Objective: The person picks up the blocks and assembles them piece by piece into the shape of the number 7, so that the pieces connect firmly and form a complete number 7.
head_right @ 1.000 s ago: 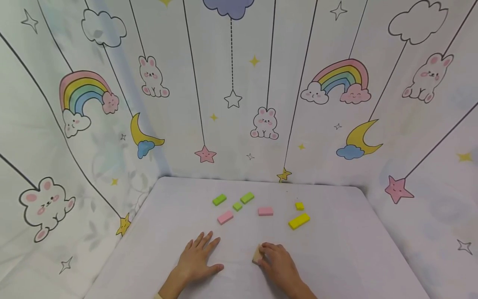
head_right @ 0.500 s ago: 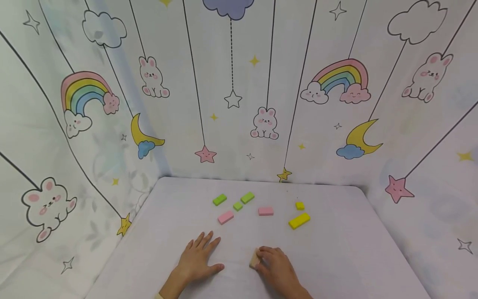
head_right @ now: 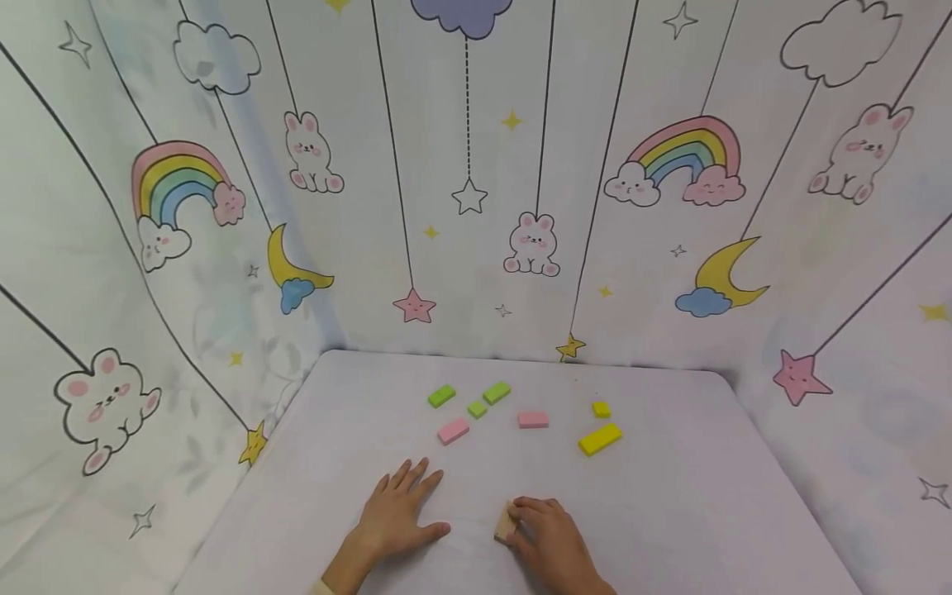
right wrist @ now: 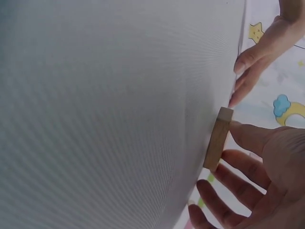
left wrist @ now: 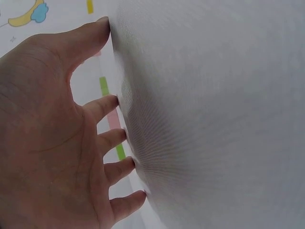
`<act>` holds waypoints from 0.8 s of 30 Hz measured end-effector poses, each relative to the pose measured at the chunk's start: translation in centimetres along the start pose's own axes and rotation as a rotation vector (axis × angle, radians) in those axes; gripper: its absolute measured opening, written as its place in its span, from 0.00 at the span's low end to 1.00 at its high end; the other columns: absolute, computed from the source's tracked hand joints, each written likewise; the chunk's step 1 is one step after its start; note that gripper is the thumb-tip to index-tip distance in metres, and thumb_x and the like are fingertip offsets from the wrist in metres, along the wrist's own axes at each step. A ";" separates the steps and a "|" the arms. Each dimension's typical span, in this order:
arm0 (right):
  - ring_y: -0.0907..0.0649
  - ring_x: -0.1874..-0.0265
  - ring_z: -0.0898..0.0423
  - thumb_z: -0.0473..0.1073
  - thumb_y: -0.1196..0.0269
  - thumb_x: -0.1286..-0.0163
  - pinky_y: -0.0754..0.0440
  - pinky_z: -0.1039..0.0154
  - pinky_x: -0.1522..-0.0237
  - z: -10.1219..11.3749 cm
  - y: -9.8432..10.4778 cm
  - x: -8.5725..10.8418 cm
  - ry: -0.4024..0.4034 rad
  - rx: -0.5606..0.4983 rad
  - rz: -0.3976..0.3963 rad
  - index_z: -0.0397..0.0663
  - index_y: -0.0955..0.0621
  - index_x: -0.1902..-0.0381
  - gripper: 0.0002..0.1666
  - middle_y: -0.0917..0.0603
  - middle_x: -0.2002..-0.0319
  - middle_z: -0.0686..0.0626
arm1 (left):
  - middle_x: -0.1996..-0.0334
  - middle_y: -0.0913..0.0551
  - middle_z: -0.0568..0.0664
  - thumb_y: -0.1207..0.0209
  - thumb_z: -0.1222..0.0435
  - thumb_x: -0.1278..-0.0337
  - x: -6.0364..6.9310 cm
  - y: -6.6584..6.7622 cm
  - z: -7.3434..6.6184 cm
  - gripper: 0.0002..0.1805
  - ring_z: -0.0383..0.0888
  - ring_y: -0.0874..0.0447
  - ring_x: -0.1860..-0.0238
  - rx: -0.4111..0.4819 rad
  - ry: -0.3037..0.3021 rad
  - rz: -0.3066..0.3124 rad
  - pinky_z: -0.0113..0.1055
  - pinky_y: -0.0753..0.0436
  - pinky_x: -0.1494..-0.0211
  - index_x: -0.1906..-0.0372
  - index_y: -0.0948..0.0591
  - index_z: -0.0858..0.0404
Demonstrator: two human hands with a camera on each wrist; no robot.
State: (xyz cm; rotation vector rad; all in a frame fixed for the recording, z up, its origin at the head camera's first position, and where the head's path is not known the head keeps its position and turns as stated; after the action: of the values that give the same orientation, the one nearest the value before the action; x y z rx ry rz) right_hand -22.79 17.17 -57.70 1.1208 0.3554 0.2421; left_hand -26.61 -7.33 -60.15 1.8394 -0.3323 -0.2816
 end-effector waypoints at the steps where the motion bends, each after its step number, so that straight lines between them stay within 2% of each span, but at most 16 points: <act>1: 0.17 0.48 0.56 0.51 0.24 0.37 0.18 0.51 0.45 0.0 0.0 0.0 -0.001 0.001 0.000 0.51 0.11 0.46 0.23 0.13 0.43 0.56 | 0.20 0.36 0.54 0.45 0.26 0.43 0.0 0.0 0.0 0.50 0.63 0.43 0.20 -0.003 0.002 0.004 0.68 0.39 0.26 0.22 0.31 0.50; 6: 0.16 0.48 0.56 0.51 0.24 0.38 0.18 0.51 0.44 0.1 0.2 0.0 -0.002 -0.005 -0.013 0.50 0.11 0.46 0.23 0.13 0.44 0.56 | 0.20 0.37 0.55 0.44 0.27 0.43 -0.1 0.1 -0.1 0.49 0.62 0.43 0.20 -0.004 0.003 0.028 0.67 0.40 0.26 0.22 0.31 0.50; 14: 0.17 0.46 0.56 0.54 0.24 0.38 0.18 0.51 0.43 -0.1 0.0 0.0 -0.029 -0.006 0.004 0.52 0.11 0.46 0.25 0.14 0.44 0.58 | 0.20 0.37 0.54 0.44 0.27 0.43 -0.1 0.0 -0.1 0.49 0.62 0.43 0.20 -0.015 0.010 0.019 0.66 0.39 0.26 0.22 0.31 0.48; 24: 0.17 0.47 0.56 0.54 0.23 0.40 0.18 0.50 0.45 0.1 0.3 0.1 -0.006 -0.025 -0.021 0.52 0.11 0.48 0.24 0.13 0.45 0.58 | 0.21 0.36 0.55 0.42 0.29 0.43 0.0 0.6 -0.6 0.48 0.63 0.43 0.21 -0.003 0.007 0.022 0.67 0.39 0.26 0.22 0.30 0.50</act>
State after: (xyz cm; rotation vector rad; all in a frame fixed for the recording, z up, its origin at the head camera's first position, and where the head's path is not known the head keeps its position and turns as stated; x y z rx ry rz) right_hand -22.62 17.24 -57.45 1.0928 0.3582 0.2240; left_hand -26.41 -7.00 -59.40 1.8328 -0.3465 -0.2601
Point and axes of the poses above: each hand's wrist, its own x-axis away from the middle knuckle, its own y-axis out of the back of the hand, z = x × y, the point moved 8 cm from there along -x, towards the middle knuckle
